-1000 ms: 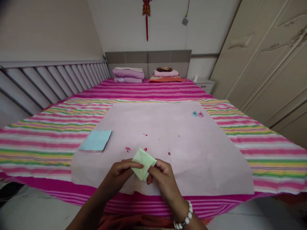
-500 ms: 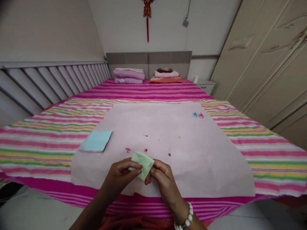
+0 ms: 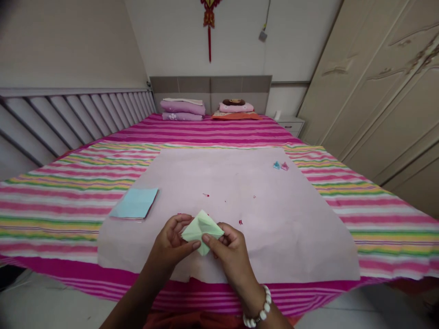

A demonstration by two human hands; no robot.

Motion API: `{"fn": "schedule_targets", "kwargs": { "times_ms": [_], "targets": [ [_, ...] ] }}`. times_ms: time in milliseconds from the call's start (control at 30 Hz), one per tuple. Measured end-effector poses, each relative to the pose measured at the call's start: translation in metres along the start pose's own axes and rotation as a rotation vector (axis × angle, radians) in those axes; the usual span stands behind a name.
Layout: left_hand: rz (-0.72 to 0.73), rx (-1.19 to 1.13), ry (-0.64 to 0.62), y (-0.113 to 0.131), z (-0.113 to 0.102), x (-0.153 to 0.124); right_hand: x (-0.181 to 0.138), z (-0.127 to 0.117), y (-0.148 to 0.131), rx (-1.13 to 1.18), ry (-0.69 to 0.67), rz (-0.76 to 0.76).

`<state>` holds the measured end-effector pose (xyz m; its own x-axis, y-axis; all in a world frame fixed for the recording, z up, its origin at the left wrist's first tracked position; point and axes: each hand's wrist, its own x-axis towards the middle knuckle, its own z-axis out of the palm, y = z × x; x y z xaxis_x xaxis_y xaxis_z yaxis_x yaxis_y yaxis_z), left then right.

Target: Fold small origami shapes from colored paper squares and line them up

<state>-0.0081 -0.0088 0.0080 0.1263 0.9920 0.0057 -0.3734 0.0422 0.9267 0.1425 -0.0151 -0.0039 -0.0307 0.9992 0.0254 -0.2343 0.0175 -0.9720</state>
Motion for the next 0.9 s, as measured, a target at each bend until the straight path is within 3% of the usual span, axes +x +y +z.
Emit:
{"fn": "schedule_targets", "kwargs": {
  "times_ms": [333,600,900],
  "targets": [
    [0.020,0.011,0.093,-0.0084,0.0064,-0.0006,0.0026,0.0091,-0.0069,0.195,0.014,0.015],
    [-0.022,-0.181,0.003,-0.0068,0.0088,-0.0040,0.0059,0.0081,-0.0023,0.387,0.051,0.125],
    [0.055,-0.108,-0.002,-0.0071,0.0074,-0.0039,0.0050,0.0077,-0.0009,0.463,0.019,0.181]
  ]
}}
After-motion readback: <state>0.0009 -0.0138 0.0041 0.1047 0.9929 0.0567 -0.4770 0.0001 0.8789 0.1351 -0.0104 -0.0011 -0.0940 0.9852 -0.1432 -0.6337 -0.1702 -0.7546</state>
